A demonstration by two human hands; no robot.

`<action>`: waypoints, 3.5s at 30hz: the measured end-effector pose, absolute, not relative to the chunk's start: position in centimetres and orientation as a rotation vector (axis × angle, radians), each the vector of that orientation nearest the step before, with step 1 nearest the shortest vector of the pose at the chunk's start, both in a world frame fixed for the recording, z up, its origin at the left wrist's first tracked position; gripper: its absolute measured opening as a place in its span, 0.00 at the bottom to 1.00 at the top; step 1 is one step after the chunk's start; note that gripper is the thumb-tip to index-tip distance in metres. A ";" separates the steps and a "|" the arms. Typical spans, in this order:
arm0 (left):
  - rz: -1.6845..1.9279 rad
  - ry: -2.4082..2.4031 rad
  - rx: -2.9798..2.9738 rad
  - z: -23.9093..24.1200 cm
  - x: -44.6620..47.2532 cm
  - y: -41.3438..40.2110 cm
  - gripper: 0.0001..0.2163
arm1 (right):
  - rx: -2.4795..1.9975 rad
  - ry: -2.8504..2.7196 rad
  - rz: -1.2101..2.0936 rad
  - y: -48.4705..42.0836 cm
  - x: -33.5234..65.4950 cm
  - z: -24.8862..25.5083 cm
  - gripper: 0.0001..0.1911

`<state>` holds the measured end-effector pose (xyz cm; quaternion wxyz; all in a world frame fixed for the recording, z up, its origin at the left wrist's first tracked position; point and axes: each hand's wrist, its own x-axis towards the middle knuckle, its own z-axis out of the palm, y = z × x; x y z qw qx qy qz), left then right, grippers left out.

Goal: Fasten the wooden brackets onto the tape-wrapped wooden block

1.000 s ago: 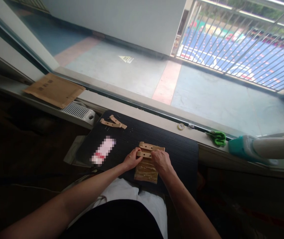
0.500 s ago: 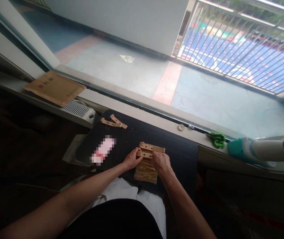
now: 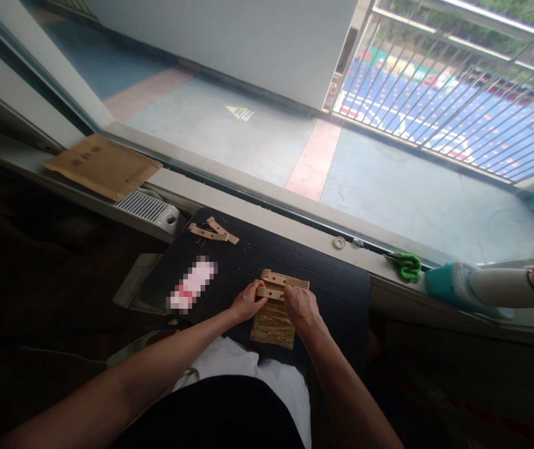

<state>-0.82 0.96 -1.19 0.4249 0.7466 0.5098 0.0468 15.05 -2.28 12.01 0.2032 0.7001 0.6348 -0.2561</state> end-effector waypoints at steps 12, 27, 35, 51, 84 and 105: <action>0.099 1.279 1.869 -1.0 -0.9 1.0 0.12 | 1.900 1.806 -0.737 -2.4 15.1 12.6 0.12; 0.083 1.276 1.856 -0.7 -0.9 1.1 0.11 | 1.986 1.736 -0.742 -2.1 15.5 11.6 0.14; 0.097 1.268 1.862 -0.9 -1.0 1.0 0.11 | 1.933 1.819 -0.731 -2.1 15.5 12.6 0.15; 0.085 1.278 1.846 -0.7 -1.0 1.1 0.11 | 1.974 1.736 -0.709 -2.5 15.5 12.3 0.13; 0.095 1.260 1.858 -1.2 -1.0 1.2 0.11 | 1.910 1.813 -0.749 -2.4 15.2 12.0 0.16; 0.147 1.258 1.868 -1.6 -1.0 1.0 0.11 | 1.895 1.806 -0.733 -2.6 14.7 12.5 0.12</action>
